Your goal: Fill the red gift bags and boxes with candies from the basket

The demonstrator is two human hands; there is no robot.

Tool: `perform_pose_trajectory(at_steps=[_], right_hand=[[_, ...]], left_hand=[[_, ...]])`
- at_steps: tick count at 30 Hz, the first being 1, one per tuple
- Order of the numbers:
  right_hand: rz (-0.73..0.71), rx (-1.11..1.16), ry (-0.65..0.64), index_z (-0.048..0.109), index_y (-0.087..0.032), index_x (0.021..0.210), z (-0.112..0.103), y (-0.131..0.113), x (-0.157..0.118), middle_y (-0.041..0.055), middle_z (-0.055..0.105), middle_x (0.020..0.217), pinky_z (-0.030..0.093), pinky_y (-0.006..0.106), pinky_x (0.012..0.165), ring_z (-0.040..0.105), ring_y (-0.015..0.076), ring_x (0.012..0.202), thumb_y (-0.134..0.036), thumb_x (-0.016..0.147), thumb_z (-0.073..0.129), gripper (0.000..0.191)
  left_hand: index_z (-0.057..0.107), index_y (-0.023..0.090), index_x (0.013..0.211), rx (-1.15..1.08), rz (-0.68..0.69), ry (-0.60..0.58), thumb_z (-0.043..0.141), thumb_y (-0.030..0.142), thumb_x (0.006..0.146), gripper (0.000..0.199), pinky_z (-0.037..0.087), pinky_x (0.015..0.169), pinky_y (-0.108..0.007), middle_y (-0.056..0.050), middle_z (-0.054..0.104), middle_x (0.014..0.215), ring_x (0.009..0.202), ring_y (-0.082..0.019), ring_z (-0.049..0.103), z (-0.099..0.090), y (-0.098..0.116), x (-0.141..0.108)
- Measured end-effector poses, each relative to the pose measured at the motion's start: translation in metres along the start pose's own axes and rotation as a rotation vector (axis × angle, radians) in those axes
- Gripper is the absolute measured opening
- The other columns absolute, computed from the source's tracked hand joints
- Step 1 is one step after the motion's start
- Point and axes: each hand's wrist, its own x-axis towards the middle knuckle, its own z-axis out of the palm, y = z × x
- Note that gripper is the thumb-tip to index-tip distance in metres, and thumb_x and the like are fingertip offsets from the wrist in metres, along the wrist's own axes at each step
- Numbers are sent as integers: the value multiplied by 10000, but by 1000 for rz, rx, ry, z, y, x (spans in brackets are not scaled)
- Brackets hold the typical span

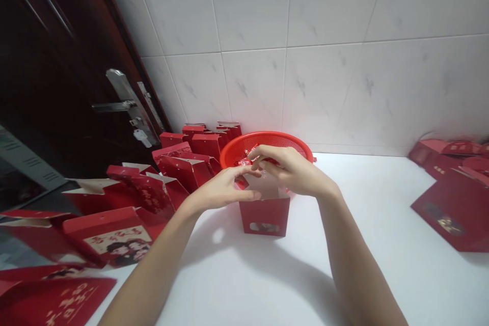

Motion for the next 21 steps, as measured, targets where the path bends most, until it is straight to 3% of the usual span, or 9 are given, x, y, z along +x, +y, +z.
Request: perform_pose_trajectory(at_steps=[4, 9, 15, 21], right_hand=[[-89, 119, 33, 627, -225, 1029, 7, 2, 4, 31, 719, 1023, 472, 298, 742, 652, 171, 915, -78, 905, 417, 285], [-98, 143, 18, 641, -217, 964, 13, 4, 9, 22, 725, 950, 487, 297, 719, 641, 151, 810, -96, 925, 411, 263], [-119, 160, 38, 657, -207, 970, 11, 7, 10, 25, 723, 982, 499, 287, 736, 664, 154, 872, -128, 943, 462, 212], [-95, 117, 43, 665, -211, 975, 8, 6, 7, 7, 718, 899, 496, 293, 725, 667, 156, 838, -111, 926, 484, 213]], left_hand=[[659, 257, 1274, -64, -5, -67, 745, 447, 759, 555, 510, 967, -406, -72, 647, 1320, 1088, -275, 619, -1, -5, 2], [676, 252, 1223, -80, 11, -56, 748, 430, 752, 508, 513, 964, -403, -67, 680, 1243, 1064, -272, 629, -1, -6, 3], [723, 246, 1122, -116, -24, -71, 737, 421, 772, 391, 534, 922, -390, -55, 724, 1108, 1028, -269, 660, 0, -1, 0], [683, 279, 1249, -86, -17, -33, 771, 460, 740, 547, 510, 990, -428, -60, 685, 1254, 1130, -294, 625, 0, -4, 0]])
